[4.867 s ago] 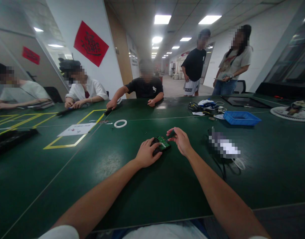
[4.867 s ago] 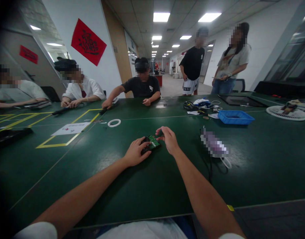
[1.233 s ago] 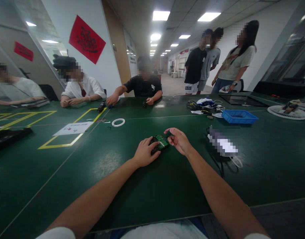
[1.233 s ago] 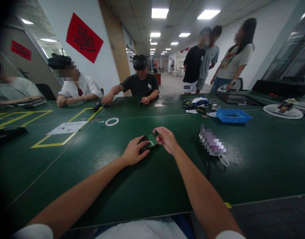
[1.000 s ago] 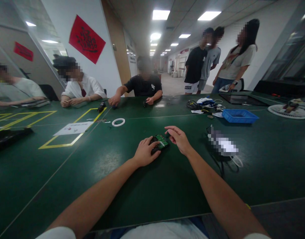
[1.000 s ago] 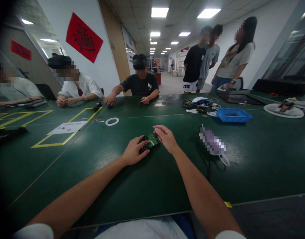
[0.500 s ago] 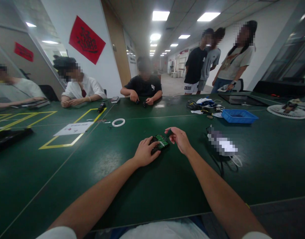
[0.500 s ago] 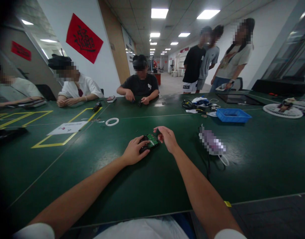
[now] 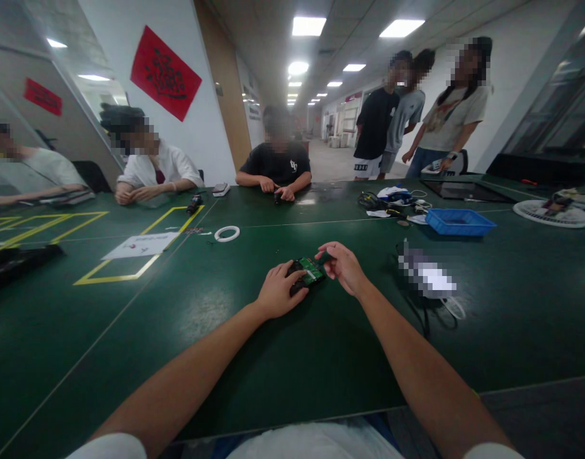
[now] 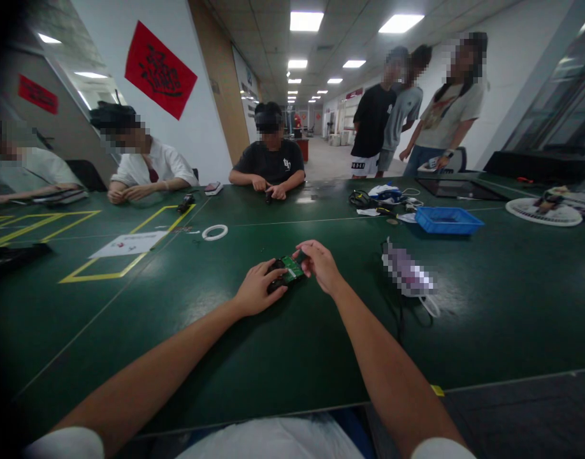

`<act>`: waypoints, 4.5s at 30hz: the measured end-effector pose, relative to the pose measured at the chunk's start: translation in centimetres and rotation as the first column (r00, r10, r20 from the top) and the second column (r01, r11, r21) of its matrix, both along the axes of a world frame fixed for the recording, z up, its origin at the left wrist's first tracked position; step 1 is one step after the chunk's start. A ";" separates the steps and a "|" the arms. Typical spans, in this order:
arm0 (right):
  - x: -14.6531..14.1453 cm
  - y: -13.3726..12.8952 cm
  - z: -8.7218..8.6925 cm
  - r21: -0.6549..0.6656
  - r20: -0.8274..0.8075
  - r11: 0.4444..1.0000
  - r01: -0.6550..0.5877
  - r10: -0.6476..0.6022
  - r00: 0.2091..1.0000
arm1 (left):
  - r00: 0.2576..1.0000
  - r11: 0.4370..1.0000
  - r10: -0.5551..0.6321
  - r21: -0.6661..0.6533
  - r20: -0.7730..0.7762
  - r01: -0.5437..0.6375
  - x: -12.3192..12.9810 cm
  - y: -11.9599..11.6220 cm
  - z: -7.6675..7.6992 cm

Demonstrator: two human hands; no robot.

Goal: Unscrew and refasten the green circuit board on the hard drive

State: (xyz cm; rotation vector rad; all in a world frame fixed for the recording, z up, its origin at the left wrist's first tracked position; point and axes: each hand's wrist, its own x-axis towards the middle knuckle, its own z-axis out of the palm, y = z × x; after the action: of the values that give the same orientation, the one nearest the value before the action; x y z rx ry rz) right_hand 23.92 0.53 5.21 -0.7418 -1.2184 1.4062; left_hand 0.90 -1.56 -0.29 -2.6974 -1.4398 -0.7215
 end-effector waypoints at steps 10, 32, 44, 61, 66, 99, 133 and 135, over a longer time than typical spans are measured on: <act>-0.2 -0.1 0.3 -0.069 -0.108 0.997 -0.022 0.015 0.994 | 1.000 1.000 -0.006 0.001 0.001 0.006 0.0 -0.1 0.1; 0.0 0.3 -0.1 0.022 -0.045 0.996 0.084 -0.083 0.996 | 1.000 1.000 -0.001 -0.002 0.025 0.001 0.1 0.0 0.1; 0.3 0.3 0.0 0.040 0.037 0.998 0.041 -0.042 0.998 | 1.000 1.000 0.004 -0.006 0.004 -0.004 0.0 -0.1 0.2; 0.0 0.4 -0.1 0.007 -0.003 0.994 0.106 -0.105 0.994 | 1.000 1.000 0.002 0.001 0.021 -0.002 0.0 0.2 -0.2; 0.1 0.6 0.1 0.032 -0.011 0.986 0.163 -0.163 0.987 | 1.000 1.000 -0.001 0.001 0.025 0.001 0.0 0.0 0.0; 0.1 0.7 -1.7 0.426 0.420 0.796 0.430 -0.595 0.685 | 0.999 0.999 0.035 -0.027 0.008 -0.035 0.2 -0.2 0.4; 0.6 0.7 -2.7 0.030 0.889 0.997 0.074 -0.061 0.453 | 0.812 0.821 0.562 -0.232 0.159 -0.522 -3.6 12.1 -0.9; 0.5 0.7 -2.7 0.010 0.878 0.997 0.080 -0.047 0.477 | 0.813 0.822 0.560 -0.227 0.160 -0.522 -3.8 12.2 -1.1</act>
State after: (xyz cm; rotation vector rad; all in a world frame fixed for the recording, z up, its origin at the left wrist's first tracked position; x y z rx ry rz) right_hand 24.38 1.24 2.47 -1.6534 -1.9210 0.9329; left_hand -2.87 10.68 -1.39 -2.1491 -2.2843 -0.8907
